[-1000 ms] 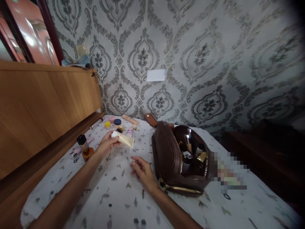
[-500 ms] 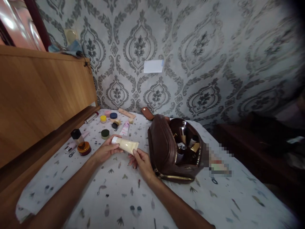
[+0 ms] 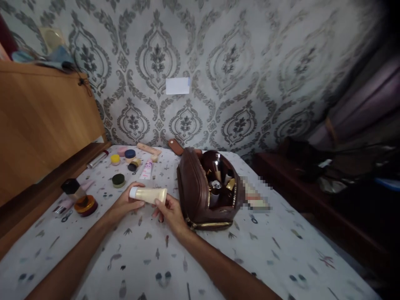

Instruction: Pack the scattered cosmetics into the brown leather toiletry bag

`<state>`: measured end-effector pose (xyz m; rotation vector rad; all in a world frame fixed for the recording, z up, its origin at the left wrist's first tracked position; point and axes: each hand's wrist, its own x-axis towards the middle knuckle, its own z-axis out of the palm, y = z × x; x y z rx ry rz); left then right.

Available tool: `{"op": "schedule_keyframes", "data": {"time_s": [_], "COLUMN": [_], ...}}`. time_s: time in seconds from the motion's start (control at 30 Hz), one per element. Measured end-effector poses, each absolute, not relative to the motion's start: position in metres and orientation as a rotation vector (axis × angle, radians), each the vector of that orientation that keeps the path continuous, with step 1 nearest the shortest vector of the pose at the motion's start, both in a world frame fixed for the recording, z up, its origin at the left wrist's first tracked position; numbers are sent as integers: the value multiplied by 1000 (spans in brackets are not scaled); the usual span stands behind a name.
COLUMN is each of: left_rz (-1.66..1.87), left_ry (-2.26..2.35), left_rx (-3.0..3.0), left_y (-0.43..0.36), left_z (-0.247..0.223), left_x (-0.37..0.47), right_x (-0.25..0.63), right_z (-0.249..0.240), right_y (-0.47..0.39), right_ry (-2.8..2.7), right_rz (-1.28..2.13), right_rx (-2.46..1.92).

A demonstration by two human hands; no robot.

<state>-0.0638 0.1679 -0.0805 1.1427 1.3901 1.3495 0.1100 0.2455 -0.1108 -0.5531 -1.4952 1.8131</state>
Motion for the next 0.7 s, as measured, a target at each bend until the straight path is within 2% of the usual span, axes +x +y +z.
{"op": "schedule_keyframes", "data": {"time_s": [0.4,0.57,0.7], "left_rz": [1319,1369,1124], "left_ry": [1412,1511,1534], "left_rx": [1221,1259,1628], "left_y": [169,168,162], "left_z": [-90,-84,-58], "left_x": [-54,-35,6], "right_x": [119,149,201], "right_z": [-83,-29,25], "right_y": [237,232,237], "right_ry": [-1415,-1535,-1675], "right_rz": [1741,1622,1267], "right_rx": [-499,-376,-373]}}
